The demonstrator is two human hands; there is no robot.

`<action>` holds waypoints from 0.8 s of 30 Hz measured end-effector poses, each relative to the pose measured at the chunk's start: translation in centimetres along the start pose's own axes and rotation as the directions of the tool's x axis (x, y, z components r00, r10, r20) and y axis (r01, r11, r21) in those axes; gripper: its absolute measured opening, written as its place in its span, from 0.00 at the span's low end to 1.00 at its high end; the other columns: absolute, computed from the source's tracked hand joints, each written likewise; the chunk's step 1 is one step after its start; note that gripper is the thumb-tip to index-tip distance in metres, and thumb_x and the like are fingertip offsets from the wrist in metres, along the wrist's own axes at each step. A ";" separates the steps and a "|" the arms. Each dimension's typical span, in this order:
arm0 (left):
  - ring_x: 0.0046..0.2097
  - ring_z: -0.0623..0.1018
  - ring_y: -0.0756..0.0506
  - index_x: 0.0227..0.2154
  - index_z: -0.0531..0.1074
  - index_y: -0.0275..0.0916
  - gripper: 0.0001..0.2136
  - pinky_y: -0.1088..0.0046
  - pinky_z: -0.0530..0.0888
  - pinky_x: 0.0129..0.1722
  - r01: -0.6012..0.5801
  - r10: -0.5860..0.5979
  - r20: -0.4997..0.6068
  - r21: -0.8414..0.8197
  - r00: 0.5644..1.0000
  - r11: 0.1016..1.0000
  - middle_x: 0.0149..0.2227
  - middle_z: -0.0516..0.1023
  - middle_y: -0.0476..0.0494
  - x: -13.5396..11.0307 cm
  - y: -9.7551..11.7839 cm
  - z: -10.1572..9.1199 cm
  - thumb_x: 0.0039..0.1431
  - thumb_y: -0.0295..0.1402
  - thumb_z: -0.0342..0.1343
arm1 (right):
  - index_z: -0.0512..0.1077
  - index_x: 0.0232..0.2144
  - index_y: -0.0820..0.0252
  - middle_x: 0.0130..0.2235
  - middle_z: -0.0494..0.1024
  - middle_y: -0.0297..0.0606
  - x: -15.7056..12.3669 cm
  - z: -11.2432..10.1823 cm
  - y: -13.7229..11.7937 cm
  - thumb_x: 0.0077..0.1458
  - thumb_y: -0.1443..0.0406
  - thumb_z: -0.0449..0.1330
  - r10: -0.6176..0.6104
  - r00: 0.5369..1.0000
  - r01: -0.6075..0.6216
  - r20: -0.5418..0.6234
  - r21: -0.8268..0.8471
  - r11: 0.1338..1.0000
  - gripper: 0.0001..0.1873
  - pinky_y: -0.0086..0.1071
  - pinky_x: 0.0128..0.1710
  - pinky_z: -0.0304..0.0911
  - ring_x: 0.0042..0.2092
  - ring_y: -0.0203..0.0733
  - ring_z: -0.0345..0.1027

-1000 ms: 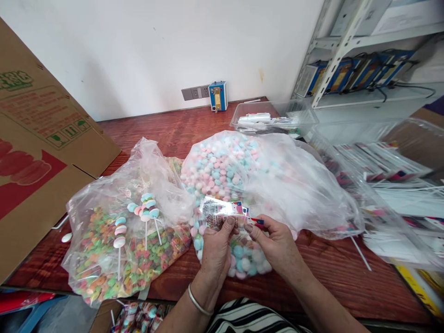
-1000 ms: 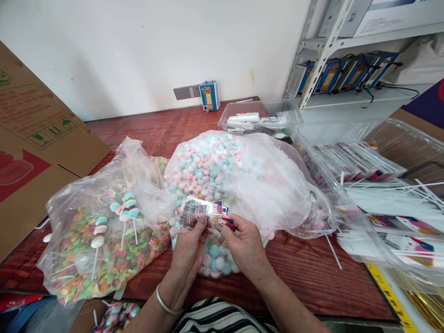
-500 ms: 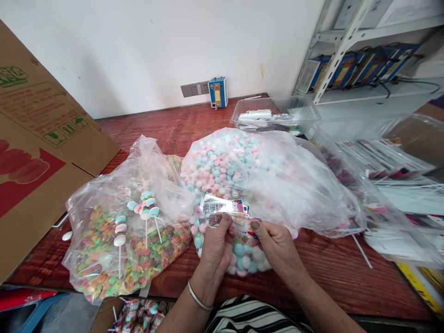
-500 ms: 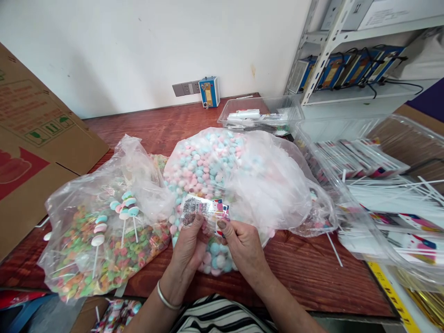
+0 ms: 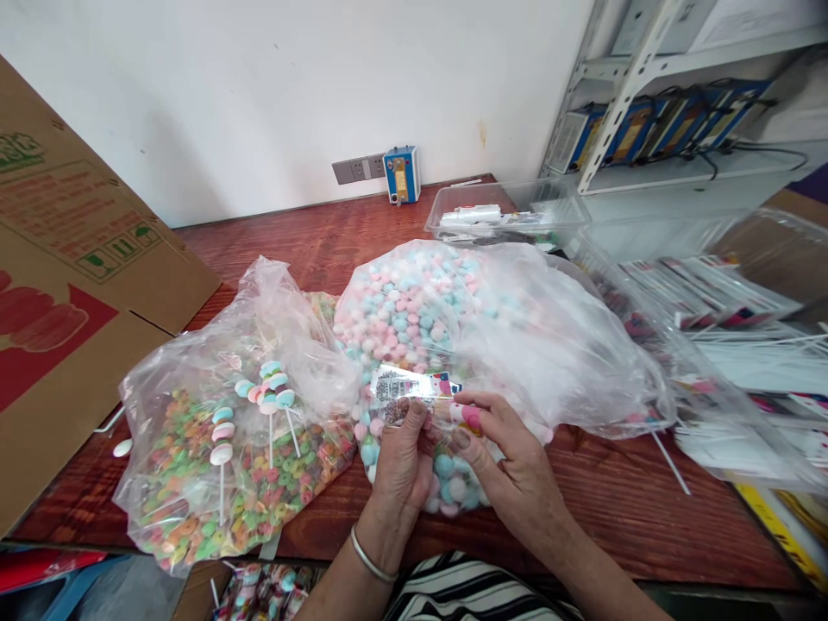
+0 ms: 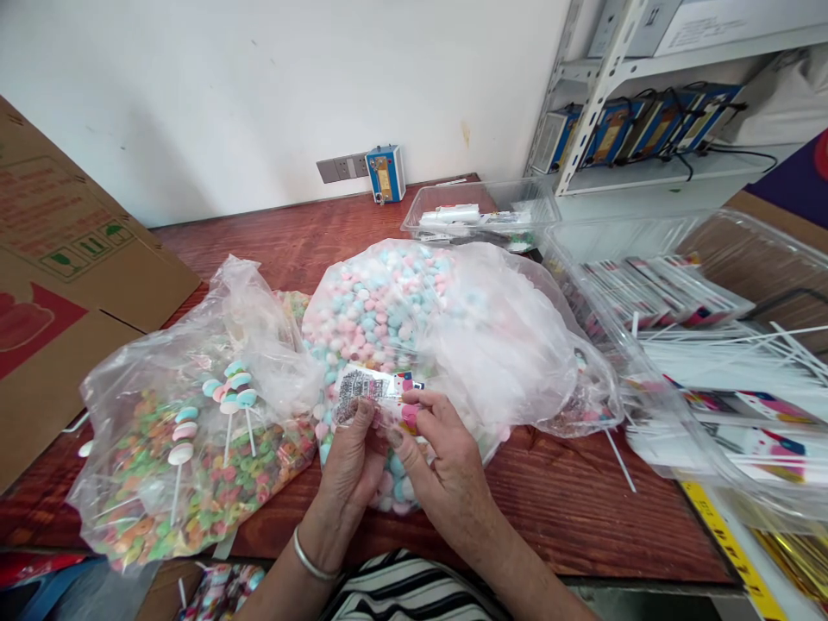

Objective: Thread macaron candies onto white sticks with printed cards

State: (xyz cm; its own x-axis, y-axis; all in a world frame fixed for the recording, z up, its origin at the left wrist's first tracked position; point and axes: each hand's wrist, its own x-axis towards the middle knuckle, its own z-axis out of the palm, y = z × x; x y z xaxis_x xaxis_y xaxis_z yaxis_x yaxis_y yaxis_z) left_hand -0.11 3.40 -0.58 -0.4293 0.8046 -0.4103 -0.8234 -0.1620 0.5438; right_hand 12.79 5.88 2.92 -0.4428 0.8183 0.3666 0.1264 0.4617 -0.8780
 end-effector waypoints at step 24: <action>0.24 0.67 0.55 0.24 0.69 0.37 0.14 0.80 0.68 0.24 0.072 -0.047 0.091 -0.294 0.995 0.953 0.22 0.66 0.54 -2.5 5.9 -1.4 0.45 0.33 0.71 | 0.72 0.47 0.50 0.51 0.72 0.42 1.0 0.0 -3.9 0.63 0.64 0.54 -0.193 0.979 0.180 -0.061 -0.170 0.969 0.12 0.41 0.51 0.64 0.52 0.48 0.68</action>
State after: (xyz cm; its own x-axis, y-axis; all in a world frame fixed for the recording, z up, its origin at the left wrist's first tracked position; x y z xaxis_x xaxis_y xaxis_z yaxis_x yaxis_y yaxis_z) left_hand -4.42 -0.33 2.61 -0.3548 0.8598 -0.3672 -0.9246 -0.2646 0.2740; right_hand 11.90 4.89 6.66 -0.4038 0.7330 0.5474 0.1937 0.6533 -0.7319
